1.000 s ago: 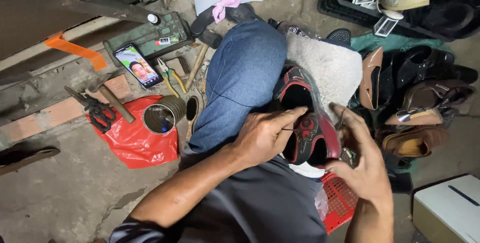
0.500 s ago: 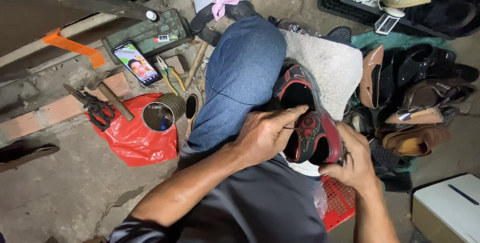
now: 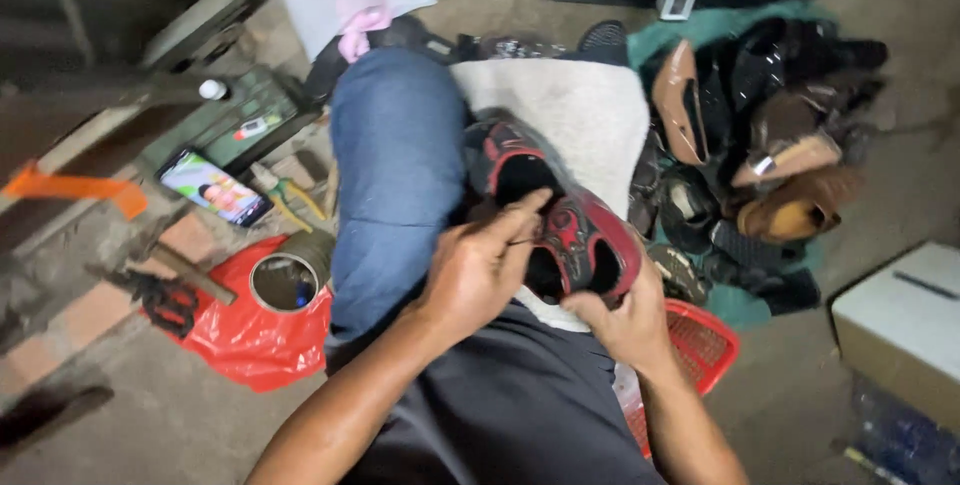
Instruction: The person sits on the floor and sews a red and black shoe using a needle and thread. They repeatedly push the needle through the shoe's upper and pull the thread to secure the stitches while holding the shoe on their lap.
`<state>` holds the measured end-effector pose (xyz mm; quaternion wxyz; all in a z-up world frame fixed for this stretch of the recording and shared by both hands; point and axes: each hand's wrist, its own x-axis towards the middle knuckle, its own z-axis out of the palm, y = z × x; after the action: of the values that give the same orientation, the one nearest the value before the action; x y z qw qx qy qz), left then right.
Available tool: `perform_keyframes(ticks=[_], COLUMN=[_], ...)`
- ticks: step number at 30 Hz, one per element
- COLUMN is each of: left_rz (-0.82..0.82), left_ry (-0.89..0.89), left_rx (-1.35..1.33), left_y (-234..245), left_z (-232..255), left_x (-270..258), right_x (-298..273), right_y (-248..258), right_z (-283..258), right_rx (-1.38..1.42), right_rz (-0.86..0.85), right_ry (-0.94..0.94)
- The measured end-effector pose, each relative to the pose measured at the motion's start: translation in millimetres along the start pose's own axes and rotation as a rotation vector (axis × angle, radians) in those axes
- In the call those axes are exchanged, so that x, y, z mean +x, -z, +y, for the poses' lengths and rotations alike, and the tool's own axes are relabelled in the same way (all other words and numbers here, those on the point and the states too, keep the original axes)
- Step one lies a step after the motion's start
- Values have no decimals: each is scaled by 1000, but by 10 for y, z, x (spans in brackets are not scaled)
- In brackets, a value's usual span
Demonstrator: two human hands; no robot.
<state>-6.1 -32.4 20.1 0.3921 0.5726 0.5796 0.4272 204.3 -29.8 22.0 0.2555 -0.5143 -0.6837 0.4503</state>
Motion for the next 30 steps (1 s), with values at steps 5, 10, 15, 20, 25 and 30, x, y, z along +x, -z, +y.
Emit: perform_keyframes(ticks=[5,10,15,20,25,30], left_rz=[-104,-37,-177,-213,-226,-143], left_ry=[76,94,127,35,31,-66], left_rx=[101,401,178,188,236,378], left_y=[433,785,749,476,312,211], left_z=[300,469,630,573,547,541], left_x=[78,14,-39,76,125,139], right_x=[-128,-98,-10,-100,-56,-120], right_y=[30,55,144,153,155,146], right_z=[73,161,322,784,647,747], right_rx=[177,365,639,355,936,742], right_rz=[164,283,409,373,374,399], right_ry=[-203,-290,-418,-279,-415,-435])
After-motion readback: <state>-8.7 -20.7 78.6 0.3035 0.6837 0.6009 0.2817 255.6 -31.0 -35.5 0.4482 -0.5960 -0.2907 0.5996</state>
